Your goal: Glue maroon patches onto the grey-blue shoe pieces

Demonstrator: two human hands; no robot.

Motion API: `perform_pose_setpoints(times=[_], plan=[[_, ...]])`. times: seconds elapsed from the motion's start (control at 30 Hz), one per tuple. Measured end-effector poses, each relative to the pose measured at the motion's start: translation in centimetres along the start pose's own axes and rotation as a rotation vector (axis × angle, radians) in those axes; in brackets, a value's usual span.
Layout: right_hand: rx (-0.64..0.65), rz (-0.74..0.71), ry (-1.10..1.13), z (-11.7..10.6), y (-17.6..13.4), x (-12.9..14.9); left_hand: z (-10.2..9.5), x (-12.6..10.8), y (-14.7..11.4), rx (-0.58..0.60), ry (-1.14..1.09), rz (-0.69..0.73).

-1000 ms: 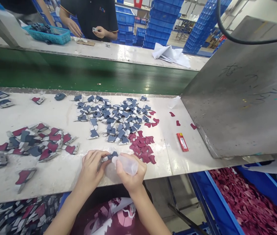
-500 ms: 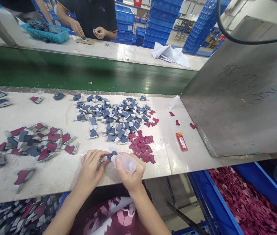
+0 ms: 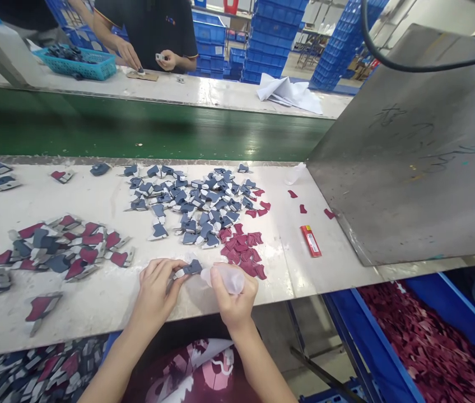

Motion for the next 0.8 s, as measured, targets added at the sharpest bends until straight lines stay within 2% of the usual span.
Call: perform_pose_setpoints(times=[0.1, 0.17, 0.3, 0.4, 0.53, 0.63, 0.7, 0.8], plan=[[-0.05, 0.037, 0.005, -1.0, -0.1, -0.8, 0.0, 0.1, 0.0, -0.008, 0.006, -0.002], [-0.144, 0.07, 0.021, -2.5, 0.0, -1.2, -0.1, 0.1, 0.0, -0.01, 0.007, -0.003], [-0.471, 0.147, 0.049, -7.9, 0.8, -2.4, -0.3, -0.1, 0.0, -0.01, 0.0, 0.005], [-0.6, 0.189, 0.083, -11.1, 2.4, -4.0, -0.4, 0.0, 0.0, -0.014, -0.002, 0.008], [-0.55, 0.198, 0.098, -12.3, 5.1, -6.7, -0.7, 0.3, 0.1, -0.035, -0.039, -0.001], [-0.466, 0.218, 0.053, -11.8, 6.1, -8.2, -1.0, 1.3, 0.2, -0.054, -0.109, -0.083], [-0.408, 0.2, -0.015, -11.2, 6.2, -7.9, -1.0, 2.3, 0.0, -0.051, -0.205, -0.179], [-0.467, 0.093, -0.278, -12.0, 5.0, -5.2, -0.9, 3.6, -0.3, -0.064, -0.389, -0.323]])
Point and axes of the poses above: each hand's wrist, its own y-axis towards the middle knuckle, its own z-axis out of the palm, x = y × z, the point moved 10 cm from there along y, towards the middle knuckle, and after that the axes turned 3 degrees about -x, right-handed, at the moved point
